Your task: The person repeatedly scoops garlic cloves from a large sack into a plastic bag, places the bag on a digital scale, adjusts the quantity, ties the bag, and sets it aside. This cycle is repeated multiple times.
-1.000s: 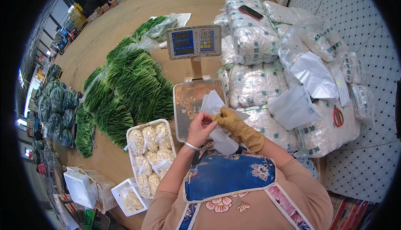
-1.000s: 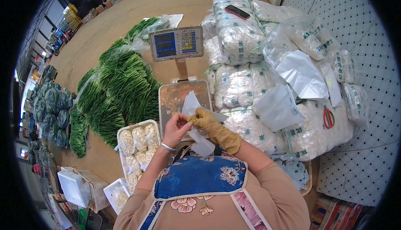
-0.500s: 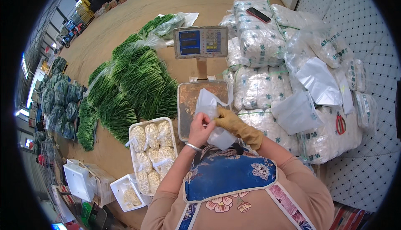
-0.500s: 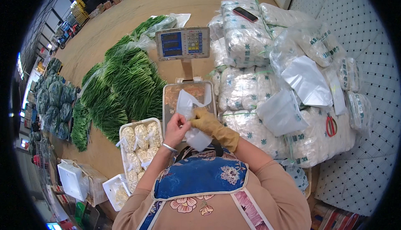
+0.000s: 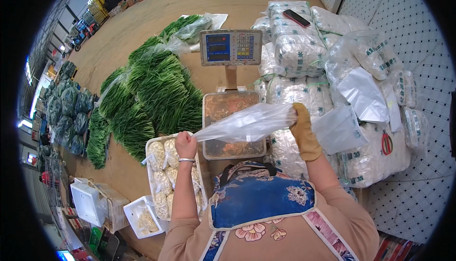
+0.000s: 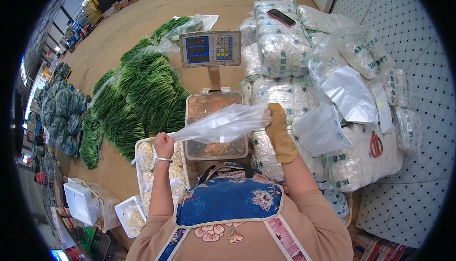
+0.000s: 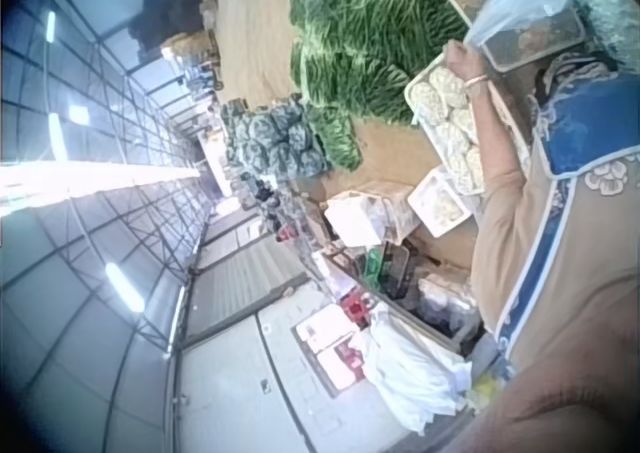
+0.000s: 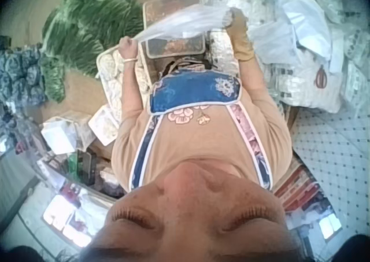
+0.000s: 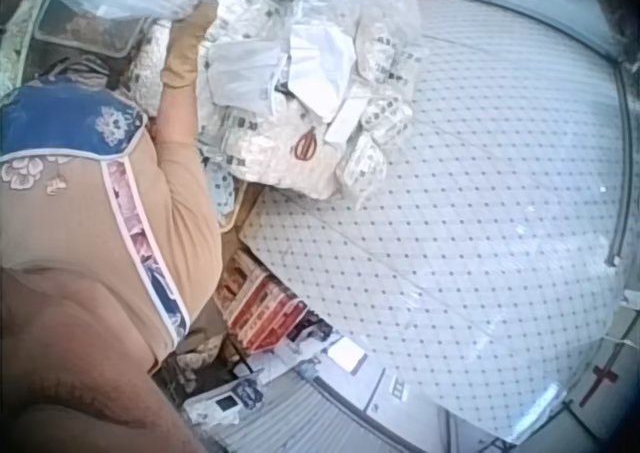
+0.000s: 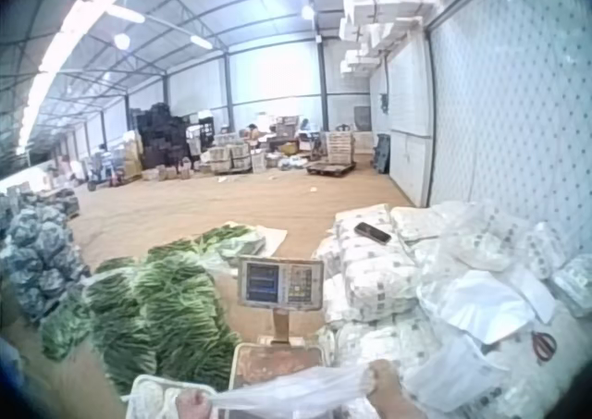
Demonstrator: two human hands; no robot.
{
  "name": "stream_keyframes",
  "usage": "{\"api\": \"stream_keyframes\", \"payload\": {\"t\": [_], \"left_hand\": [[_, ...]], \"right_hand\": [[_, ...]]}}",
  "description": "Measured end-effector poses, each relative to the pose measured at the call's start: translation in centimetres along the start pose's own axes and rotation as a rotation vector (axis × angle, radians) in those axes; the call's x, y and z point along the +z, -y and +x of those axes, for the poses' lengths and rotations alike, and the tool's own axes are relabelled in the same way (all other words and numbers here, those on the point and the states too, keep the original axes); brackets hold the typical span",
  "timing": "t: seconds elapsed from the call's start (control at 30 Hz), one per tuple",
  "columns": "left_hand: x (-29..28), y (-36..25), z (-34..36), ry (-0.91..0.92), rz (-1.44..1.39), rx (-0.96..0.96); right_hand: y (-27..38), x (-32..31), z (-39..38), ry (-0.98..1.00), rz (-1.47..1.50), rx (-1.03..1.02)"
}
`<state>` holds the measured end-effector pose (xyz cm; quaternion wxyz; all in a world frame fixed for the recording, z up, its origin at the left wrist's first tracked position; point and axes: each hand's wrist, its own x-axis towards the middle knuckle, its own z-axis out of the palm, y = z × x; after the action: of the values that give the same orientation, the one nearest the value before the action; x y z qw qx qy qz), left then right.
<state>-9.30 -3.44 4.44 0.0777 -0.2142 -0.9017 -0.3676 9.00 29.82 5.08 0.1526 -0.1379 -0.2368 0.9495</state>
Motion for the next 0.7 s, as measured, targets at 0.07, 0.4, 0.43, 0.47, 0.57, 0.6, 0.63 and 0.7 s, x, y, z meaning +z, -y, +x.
{"api": "stream_keyframes", "payload": {"t": [0.07,0.4,0.43,0.47,0.57,0.6,0.63,0.7], "left_hand": [[0.5,0.6,0.0,0.012,0.014,-0.017],[4.6,-9.1,0.8,0.044,-0.053,0.358],[4.7,-7.6,1.1,0.077,-0.047,0.314],[4.9,-7.0,1.3,0.062,-0.112,0.241],[5.3,-5.7,1.6,-0.099,-0.228,0.118],[4.9,-6.0,1.7,-0.073,-0.405,-0.066],[4.0,-6.7,1.7,-0.046,-0.58,-0.253],[3.9,-4.7,1.9,-0.113,-0.826,-0.407]], "right_hand": [[-1.9,2.3,-0.1,-0.266,-0.476,-0.239],[-6.1,11.4,-0.9,0.172,-1.362,-0.318],[-5.6,11.8,-1.3,0.2,-1.422,-0.322],[-5.0,11.7,-1.6,0.22,-1.485,-0.326],[-5.0,8.4,-0.9,0.307,-1.747,-0.636],[-4.9,6.8,-0.4,0.247,-1.822,-0.631],[-4.6,4.9,0.2,0.187,-1.896,-0.626],[-3.5,1.2,1.7,0.028,-2.048,-0.606]]}}
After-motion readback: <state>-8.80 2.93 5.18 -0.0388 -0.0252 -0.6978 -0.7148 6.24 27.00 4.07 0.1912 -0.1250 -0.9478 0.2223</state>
